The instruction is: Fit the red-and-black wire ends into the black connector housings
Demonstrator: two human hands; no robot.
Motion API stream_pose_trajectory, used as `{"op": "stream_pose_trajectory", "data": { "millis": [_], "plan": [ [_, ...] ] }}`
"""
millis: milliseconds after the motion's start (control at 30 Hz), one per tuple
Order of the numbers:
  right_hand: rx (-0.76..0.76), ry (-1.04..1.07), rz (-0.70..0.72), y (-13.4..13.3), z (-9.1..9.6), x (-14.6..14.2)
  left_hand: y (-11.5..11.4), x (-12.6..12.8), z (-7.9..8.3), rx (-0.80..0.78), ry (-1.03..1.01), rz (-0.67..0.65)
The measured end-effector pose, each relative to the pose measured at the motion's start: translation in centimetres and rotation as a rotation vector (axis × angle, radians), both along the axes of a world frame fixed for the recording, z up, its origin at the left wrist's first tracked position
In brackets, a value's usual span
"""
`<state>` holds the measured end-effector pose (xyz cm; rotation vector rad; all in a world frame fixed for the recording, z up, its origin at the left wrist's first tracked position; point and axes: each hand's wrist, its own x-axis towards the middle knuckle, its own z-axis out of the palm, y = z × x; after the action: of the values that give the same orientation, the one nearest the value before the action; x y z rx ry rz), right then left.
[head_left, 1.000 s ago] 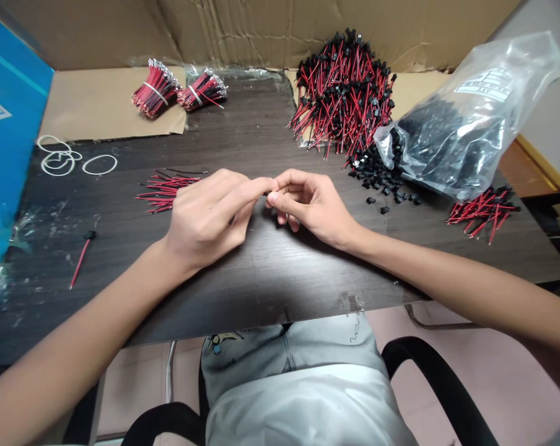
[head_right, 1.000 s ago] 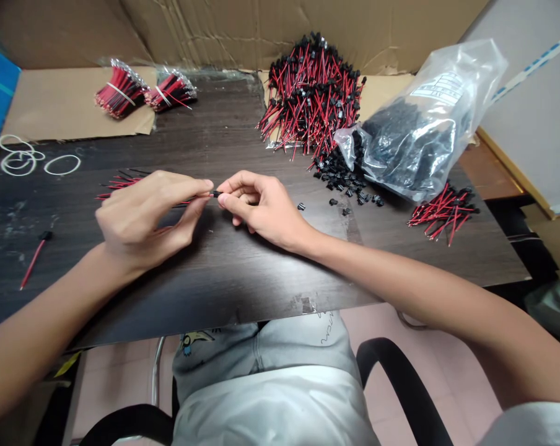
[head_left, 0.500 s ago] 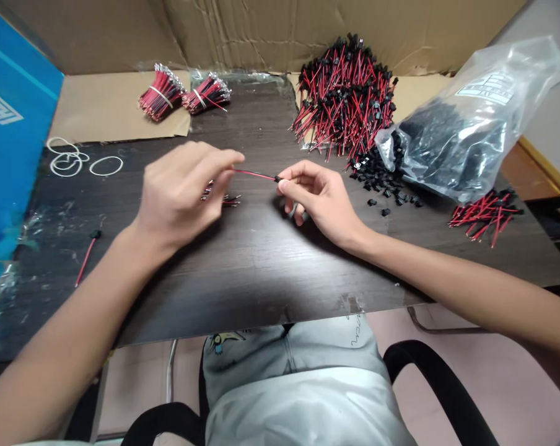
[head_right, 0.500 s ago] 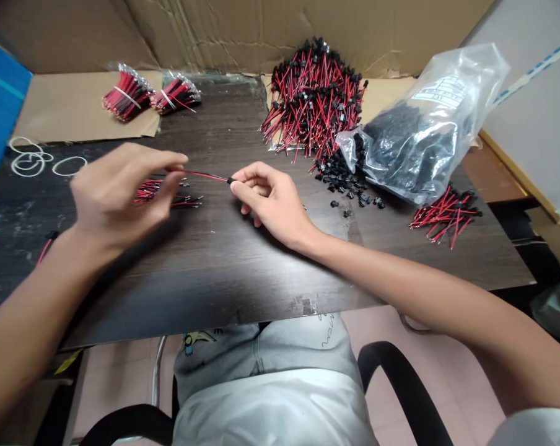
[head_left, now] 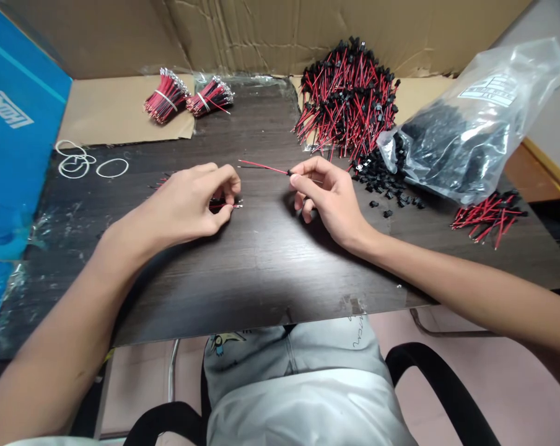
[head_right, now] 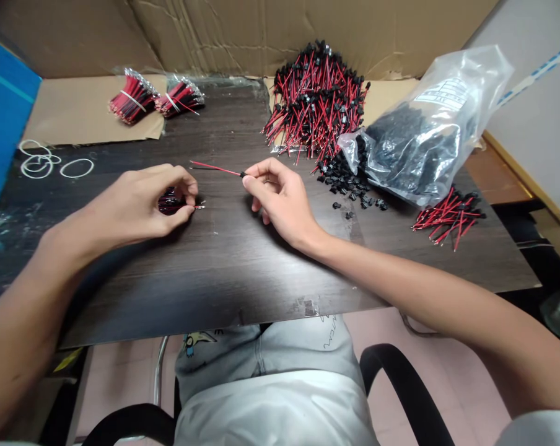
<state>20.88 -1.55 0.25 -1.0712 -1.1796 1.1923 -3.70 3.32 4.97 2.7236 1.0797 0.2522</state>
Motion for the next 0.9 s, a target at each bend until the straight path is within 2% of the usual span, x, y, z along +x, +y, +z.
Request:
{"op": "stream_pose_trajectory", "data": {
  "millis": [167, 267, 433, 567, 633, 767, 833, 900],
  "plan": [
    [0.0, -0.044, 0.013, -0.1, 0.1, 0.0, 0.4, -0.2, -0.7, -0.023, -0.019, -0.015],
    [0.003, -0.056, 0.008, -0.2, 0.1, -0.1, 0.3, -0.3, -0.4, -0.011, -0.05, -0.004],
    [0.0, -0.103, 0.0, -0.1, -0.4, 0.0, 0.0, -0.3, 0.3, -0.045, -0.051, 0.093],
    [0.113, -0.249, -0.016, 0.5, -0.3, 0.8, 0.2, -0.3, 0.0, 0.0, -0.068, 0.1],
    [0.229, -0.386, -0.065, 1.3, 0.5, 1.8, 0.3, -0.4, -0.3, 0.012, -0.05, 0.101],
    [0.491, -0.633, -0.328, 3.5, 2.6, 5.1, 0.4, -0.4, -0.6, 0.005, -0.021, 0.096],
    [0.49, -0.719, -0.423, 4.7, 3.4, 7.1, 0.3, -0.3, -0.6, 0.008, -0.013, 0.087],
    [0.425, -0.759, -0.486, 5.8, 3.7, 9.0, 0.2, -0.2, -0.6, 0.029, -0.001, 0.082]
  ]
}}
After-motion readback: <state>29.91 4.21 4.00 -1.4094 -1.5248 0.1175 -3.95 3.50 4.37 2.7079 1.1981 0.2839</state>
